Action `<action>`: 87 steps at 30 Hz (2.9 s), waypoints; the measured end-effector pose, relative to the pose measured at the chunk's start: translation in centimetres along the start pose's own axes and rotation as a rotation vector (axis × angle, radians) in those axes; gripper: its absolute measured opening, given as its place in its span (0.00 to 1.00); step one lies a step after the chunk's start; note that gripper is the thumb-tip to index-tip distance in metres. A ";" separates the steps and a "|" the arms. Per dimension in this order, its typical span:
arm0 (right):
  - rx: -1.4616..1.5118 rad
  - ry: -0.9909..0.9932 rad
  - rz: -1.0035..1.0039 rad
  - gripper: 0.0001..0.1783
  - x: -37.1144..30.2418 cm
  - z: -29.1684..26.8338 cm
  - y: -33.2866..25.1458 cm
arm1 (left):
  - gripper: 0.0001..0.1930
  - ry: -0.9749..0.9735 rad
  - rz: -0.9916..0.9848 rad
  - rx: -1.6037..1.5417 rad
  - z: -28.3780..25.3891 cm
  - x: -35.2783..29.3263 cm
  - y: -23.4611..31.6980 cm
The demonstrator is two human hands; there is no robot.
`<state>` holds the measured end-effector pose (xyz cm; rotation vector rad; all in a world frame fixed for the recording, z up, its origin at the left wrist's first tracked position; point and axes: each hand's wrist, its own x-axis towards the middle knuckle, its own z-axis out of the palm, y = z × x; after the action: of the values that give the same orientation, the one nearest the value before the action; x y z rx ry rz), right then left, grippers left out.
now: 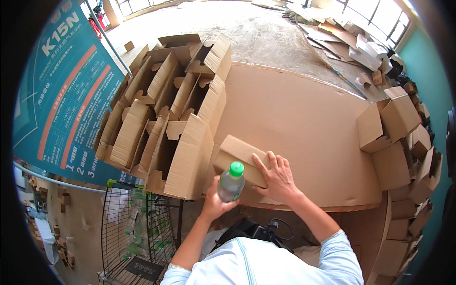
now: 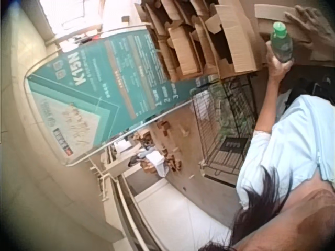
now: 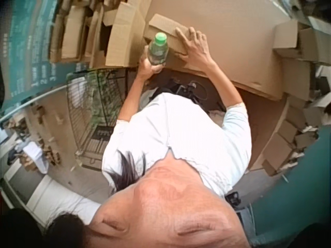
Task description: The person places plastic bottles into small cardboard boxes, folds the box flaps closed, and stacks the completed boxes on the table.
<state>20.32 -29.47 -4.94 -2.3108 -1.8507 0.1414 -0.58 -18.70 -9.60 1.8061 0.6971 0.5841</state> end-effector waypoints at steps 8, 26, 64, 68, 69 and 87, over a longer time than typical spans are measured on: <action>0.000 0.095 0.392 0.51 5.8 1.8 -0.6 | 0.37 0.205 0.053 -0.210 2.3 11.6 -1.8; -0.051 0.266 0.880 0.46 39.9 4.0 5.0 | 0.35 0.049 -0.360 -0.106 -3.8 -6.1 -3.1; -0.080 0.245 0.758 0.41 -15.6 1.8 16.2 | 0.22 -0.168 -0.260 -0.423 2.4 -1.6 -3.9; -0.538 0.490 0.760 0.38 -14.8 -10.5 28.9 | 0.22 -0.045 -0.267 -0.381 3.9 -0.6 -5.2; -0.647 0.550 0.737 0.35 -13.8 -14.3 31.1 | 0.22 0.015 -0.309 -0.400 4.3 -0.5 -6.5; -1.493 -0.956 1.161 0.52 0.2 -16.3 55.3 | 0.21 0.294 -0.174 -0.199 6.9 -0.9 -6.9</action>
<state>76.36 -42.20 0.13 -4.6952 0.0182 -0.0710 2.24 -22.05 -18.41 1.4731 0.9489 0.7818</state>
